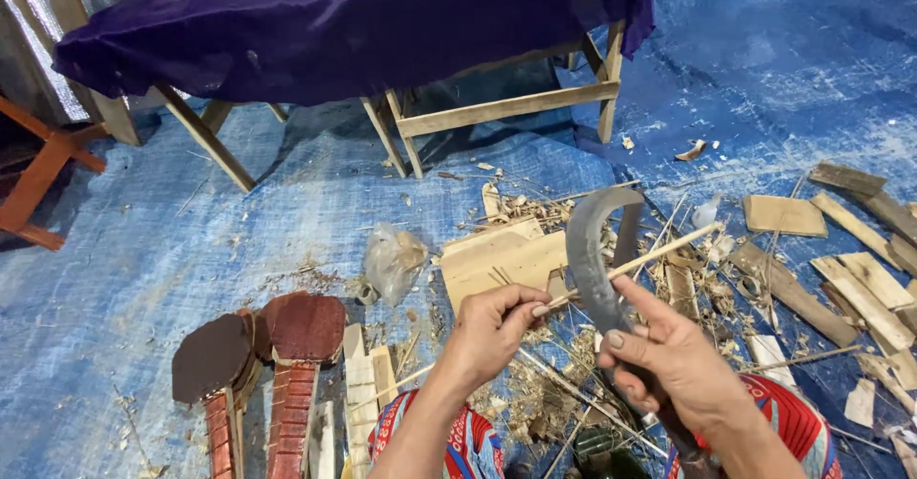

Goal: Shaping a thin wooden rod using a curved blade and a knife for instrument repair

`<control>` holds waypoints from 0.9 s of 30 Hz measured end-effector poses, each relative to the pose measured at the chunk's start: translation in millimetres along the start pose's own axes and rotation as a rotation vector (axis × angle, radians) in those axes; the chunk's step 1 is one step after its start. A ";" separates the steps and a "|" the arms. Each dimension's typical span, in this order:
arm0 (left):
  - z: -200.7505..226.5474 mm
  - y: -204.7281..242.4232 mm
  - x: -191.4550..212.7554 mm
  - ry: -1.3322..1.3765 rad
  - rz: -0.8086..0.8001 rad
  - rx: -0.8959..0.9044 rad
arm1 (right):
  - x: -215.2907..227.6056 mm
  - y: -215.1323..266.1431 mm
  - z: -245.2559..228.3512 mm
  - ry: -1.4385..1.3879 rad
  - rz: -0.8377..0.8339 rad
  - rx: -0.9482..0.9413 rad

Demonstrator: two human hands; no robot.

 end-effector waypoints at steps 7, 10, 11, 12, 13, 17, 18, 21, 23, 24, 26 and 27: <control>3.9 5.0 3.8 -0.021 0.054 -0.087 | -9.5 0.5 11.1 0.017 -0.039 -0.078; 7.1 12.2 2.4 -0.021 -0.015 0.018 | 1.1 -6.8 1.4 -0.022 -0.051 0.061; 4.4 12.6 5.7 -0.025 -0.005 0.039 | -1.1 -3.7 3.3 0.001 -0.021 0.014; 3.0 10.1 9.0 -0.031 0.000 0.055 | -2.7 -1.0 3.3 0.019 0.012 -0.025; -2.5 7.5 7.8 -0.032 0.000 0.049 | -13.4 5.4 -3.3 0.020 0.013 -0.020; -9.1 4.8 -0.2 0.023 0.053 -0.051 | -20.7 12.2 7.1 0.086 0.012 -0.093; -6.2 4.0 1.6 0.022 0.054 -0.089 | -23.1 5.7 12.2 0.092 -0.051 -0.090; 2.7 8.8 -3.4 0.028 0.009 -0.032 | -17.1 3.7 3.9 0.031 -0.139 0.016; -0.9 9.9 -0.7 0.045 0.006 -0.023 | -18.5 6.0 7.1 0.090 -0.043 -0.013; -4.7 12.3 -1.7 0.059 -0.013 -0.009 | -14.3 8.8 13.2 0.135 0.061 -0.046; -4.2 13.3 0.6 0.080 -0.003 0.016 | -19.5 8.2 15.5 0.155 0.055 -0.033; -4.3 13.9 0.8 0.098 0.009 0.037 | -21.6 9.1 16.2 0.175 0.047 -0.017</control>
Point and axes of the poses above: each hand's wrist, its own y-axis away from the middle knuckle, its own x-axis out of the back of the hand, z = x × y, the point moved 8 cm from there along -y, towards the middle knuckle, and after that the axes turned 7 degrees about -x, right-handed, at the moved point
